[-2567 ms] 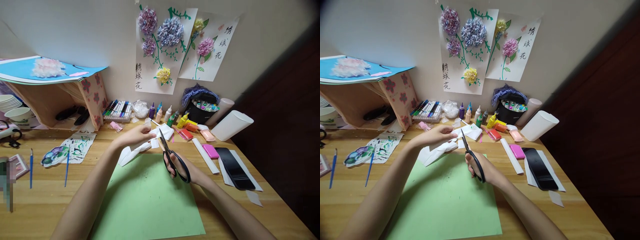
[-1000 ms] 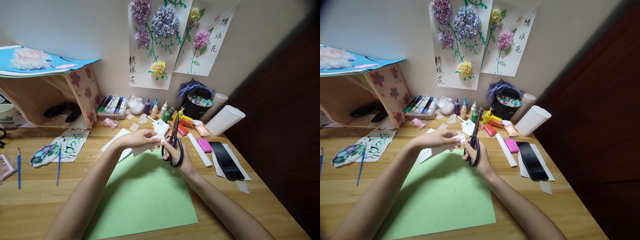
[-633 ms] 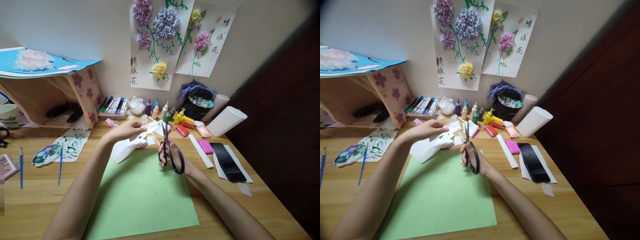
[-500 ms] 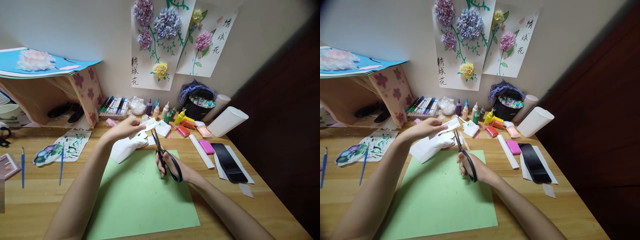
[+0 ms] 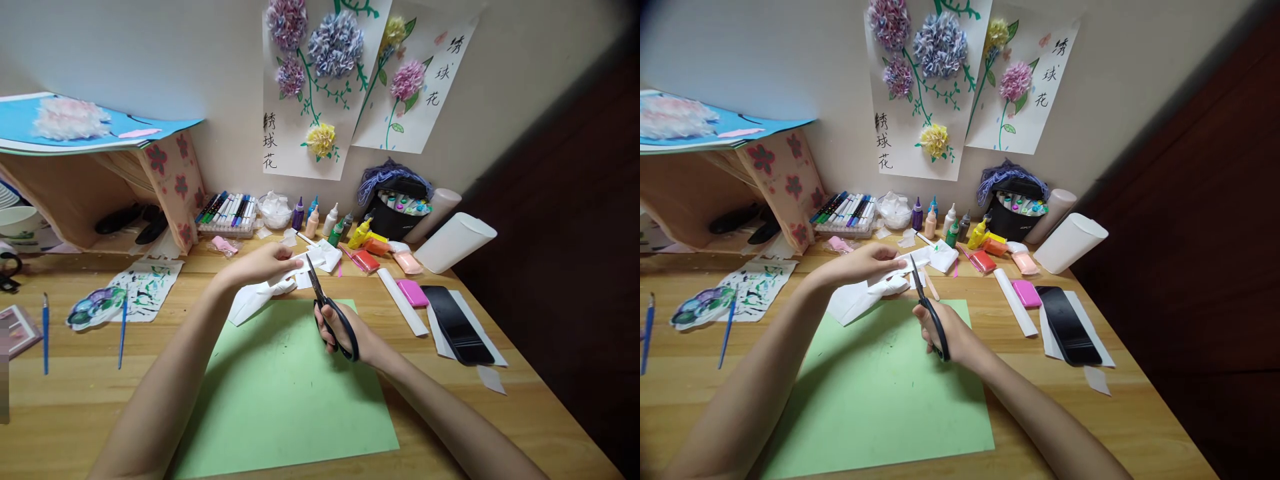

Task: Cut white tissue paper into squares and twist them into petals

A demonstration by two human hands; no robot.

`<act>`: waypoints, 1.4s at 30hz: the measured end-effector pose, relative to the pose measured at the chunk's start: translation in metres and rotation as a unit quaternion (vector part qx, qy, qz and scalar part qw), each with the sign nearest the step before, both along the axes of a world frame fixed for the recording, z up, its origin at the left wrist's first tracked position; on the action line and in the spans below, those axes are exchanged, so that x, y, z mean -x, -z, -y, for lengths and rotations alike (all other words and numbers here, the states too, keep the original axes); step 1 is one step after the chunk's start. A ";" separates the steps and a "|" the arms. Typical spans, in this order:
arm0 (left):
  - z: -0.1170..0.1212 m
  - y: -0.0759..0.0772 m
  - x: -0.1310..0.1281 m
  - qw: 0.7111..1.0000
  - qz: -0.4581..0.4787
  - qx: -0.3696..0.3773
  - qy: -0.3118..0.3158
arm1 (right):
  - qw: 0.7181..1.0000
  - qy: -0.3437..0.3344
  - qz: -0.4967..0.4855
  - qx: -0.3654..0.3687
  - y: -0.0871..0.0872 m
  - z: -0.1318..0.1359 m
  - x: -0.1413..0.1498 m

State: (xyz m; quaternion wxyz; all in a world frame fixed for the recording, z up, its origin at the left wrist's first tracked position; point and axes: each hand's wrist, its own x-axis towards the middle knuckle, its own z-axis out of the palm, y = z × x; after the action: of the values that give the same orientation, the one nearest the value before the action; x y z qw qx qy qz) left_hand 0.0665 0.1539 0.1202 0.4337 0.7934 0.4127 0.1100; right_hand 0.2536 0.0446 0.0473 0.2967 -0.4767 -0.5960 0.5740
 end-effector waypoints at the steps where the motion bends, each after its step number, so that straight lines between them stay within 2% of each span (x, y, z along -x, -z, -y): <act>1: -0.001 0.001 0.001 1.000 0.003 0.004 -0.002 | 1.000 0.008 0.002 0.002 0.000 0.000 0.001; 6: -0.004 0.004 0.004 1.000 0.016 0.024 0.001 | 0.999 0.014 0.024 -0.015 -0.002 0.000 0.001; 10: -0.002 0.002 0.003 0.997 0.025 0.055 0.039 | 0.998 -0.008 0.050 -0.037 -0.003 0.001 -0.002; 14: -0.001 0.000 0.002 0.996 0.028 0.067 0.059 | 0.999 0.006 0.045 -0.029 0.000 0.001 -0.002; 19: -0.002 0.000 0.003 0.997 0.025 0.054 0.053 | 0.998 0.068 0.012 0.003 0.005 0.001 0.004; 22: 0.001 0.000 0.001 0.997 0.016 0.052 0.055 | 0.992 0.119 -0.032 0.013 0.002 -0.003 0.007; 30: 0.015 0.001 -0.019 0.992 0.009 0.042 0.119 | 0.968 0.218 -0.113 -0.058 -0.009 -0.013 0.005; 33: 0.012 0.000 -0.016 0.994 -0.001 0.053 0.099 | 0.952 0.264 -0.126 -0.084 -0.008 -0.015 0.001; 36: 0.005 0.001 -0.008 0.998 -0.004 0.031 0.050 | 0.946 0.283 -0.131 -0.090 -0.007 -0.018 -0.002; 38: 0.000 0.001 -0.004 1.000 0.003 0.013 0.015 | 0.956 0.258 -0.131 -0.054 -0.006 -0.018 -0.002; 42: -0.005 0.000 0.002 0.997 0.027 -0.020 -0.062 | 0.984 0.131 -0.117 0.027 -0.003 -0.011 0.003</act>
State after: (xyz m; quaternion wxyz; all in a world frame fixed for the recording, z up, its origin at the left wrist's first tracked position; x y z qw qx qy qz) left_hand 0.0648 0.1591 0.1200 0.4216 0.7712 0.4469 0.1665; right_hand 0.2507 0.0552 0.0504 0.4237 -0.4883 -0.4737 0.5980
